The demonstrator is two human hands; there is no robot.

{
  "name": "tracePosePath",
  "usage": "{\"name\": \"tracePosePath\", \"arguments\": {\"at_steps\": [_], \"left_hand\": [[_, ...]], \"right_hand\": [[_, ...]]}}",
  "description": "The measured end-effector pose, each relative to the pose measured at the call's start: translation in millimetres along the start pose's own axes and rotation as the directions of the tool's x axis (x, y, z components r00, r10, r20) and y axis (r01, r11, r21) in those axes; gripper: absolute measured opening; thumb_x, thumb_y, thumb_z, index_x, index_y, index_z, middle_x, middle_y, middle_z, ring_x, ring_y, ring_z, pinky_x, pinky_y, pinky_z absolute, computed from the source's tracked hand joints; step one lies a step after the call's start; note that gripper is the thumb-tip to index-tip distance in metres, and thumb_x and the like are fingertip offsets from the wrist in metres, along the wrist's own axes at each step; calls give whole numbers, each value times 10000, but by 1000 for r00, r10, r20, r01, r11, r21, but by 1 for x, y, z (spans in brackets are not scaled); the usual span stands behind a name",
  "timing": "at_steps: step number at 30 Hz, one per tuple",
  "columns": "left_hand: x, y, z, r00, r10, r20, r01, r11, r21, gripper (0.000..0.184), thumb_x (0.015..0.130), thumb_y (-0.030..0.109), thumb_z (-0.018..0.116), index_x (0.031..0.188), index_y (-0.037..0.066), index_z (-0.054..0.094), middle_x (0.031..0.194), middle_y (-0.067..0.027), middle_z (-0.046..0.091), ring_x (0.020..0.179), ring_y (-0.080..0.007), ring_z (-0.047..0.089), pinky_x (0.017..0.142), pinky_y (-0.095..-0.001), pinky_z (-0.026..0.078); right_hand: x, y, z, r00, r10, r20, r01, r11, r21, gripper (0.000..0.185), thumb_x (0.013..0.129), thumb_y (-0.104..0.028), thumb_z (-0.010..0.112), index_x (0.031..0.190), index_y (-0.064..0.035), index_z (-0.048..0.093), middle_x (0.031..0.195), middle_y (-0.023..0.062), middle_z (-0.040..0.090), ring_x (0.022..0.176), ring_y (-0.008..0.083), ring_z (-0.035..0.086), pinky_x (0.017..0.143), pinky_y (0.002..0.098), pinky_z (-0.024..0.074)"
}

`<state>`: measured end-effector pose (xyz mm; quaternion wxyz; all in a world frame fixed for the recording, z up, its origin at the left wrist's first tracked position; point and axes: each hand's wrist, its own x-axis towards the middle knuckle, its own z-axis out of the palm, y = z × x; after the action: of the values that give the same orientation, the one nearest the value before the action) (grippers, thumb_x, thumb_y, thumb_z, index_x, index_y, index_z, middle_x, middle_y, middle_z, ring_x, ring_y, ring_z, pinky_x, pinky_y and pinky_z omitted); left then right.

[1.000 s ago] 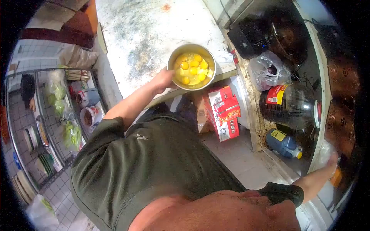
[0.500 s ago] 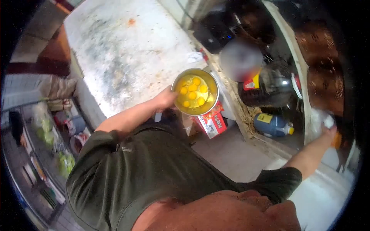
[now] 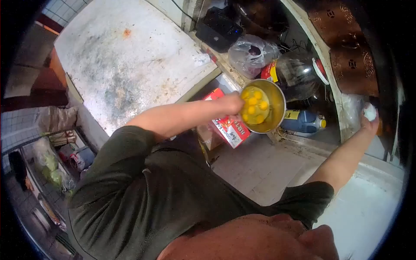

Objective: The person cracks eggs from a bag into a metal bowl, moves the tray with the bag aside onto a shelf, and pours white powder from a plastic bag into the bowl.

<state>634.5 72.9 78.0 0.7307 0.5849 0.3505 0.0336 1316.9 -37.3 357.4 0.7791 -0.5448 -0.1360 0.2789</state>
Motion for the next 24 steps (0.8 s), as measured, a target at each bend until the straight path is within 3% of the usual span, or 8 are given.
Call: {"name": "tracePosePath", "arguments": {"at_steps": [3, 7, 12, 16, 18, 20, 22, 24], "left_hand": [[10, 22, 24, 997, -51, 57, 67, 940, -334, 183, 856, 97, 521, 827, -39, 640, 707, -155, 595, 655, -240, 630, 524, -404, 525], [19, 26, 38, 993, -12, 120, 64, 898, -436, 173, 855, 106, 530, 790, -22, 627, 661, -120, 563, 547, -236, 592, 452, -397, 504], [11, 26, 37, 996, -64, 66, 85, 910, -406, 209, 871, 138, 534, 784, -32, 618, 656, -101, 554, 521, -236, 566, 449, -406, 494], [20, -9, 30, 1000, -24, -20, 15, 937, -349, 268, 888, 161, 525, 797, -72, 619, 664, -99, 554, 517, -242, 568, 471, -421, 501], [85, -95, 16, 841, 534, 88, -531, 845, -57, 290, 892, 171, 525, 808, -89, 622, 690, -118, 579, 545, -246, 601, 482, -421, 517], [74, -99, 5, 870, 489, 66, -492, 870, 33, 301, 894, 176, 526, 818, -97, 627, 719, -138, 605, 585, -250, 635, 488, -421, 527], [-5, -21, 2, 975, -171, -140, 147, 976, -161, 301, 894, 175, 528, 826, -98, 633, 751, -160, 632, 635, -254, 668, 488, -420, 531], [1, -37, -5, 973, -197, -120, 178, 973, -148, 257, 875, 127, 515, 900, -100, 634, 814, -186, 640, 646, -293, 673, 466, -409, 540]], "right_hand": [[-75, 15, 46, 985, -167, -51, 154, 968, -198, 283, 922, -144, 468, 1122, 15, 590, 1108, 162, 629, 1049, 281, 581, 912, 432, 485], [-167, 72, 88, 991, 48, 126, -55, 997, 51, 306, 905, -179, 558, 1143, 12, 574, 1077, 158, 638, 998, 272, 601, 831, 425, 510], [-281, 206, 149, 990, 66, 125, -46, 987, -154, 305, 919, -159, 592, 1180, -4, 572, 1054, 144, 660, 841, 224, 655, 656, 315, 551], [-339, 309, 176, 952, 232, 199, -165, 938, -304, 344, 928, -174, 576, 1229, -9, 569, 1059, 116, 668, 921, 207, 655, 783, 304, 542], [-350, 346, 185, 939, 287, 189, -141, 824, -548, 348, 889, -152, 637, 1200, -3, 593, 1058, 98, 665, 925, 190, 643, 790, 302, 525], [-351, 386, 183, 936, 238, 260, 21, 698, -716, 351, 860, -169, 658, 1162, 4, 621, 1052, 105, 668, 926, 186, 632, 804, 298, 501], [-348, 419, 178, 902, 192, 387, 246, 509, -825, 392, 828, -249, 663, 1121, 12, 645, 1053, 160, 680, 960, 240, 643, 861, 332, 479], [-346, 440, 180, 860, 199, 470, 398, 313, -862, 445, 813, -310, 665, 1125, 7, 642, 1067, 190, 673, 985, 293, 643, 880, 361, 474]]}}
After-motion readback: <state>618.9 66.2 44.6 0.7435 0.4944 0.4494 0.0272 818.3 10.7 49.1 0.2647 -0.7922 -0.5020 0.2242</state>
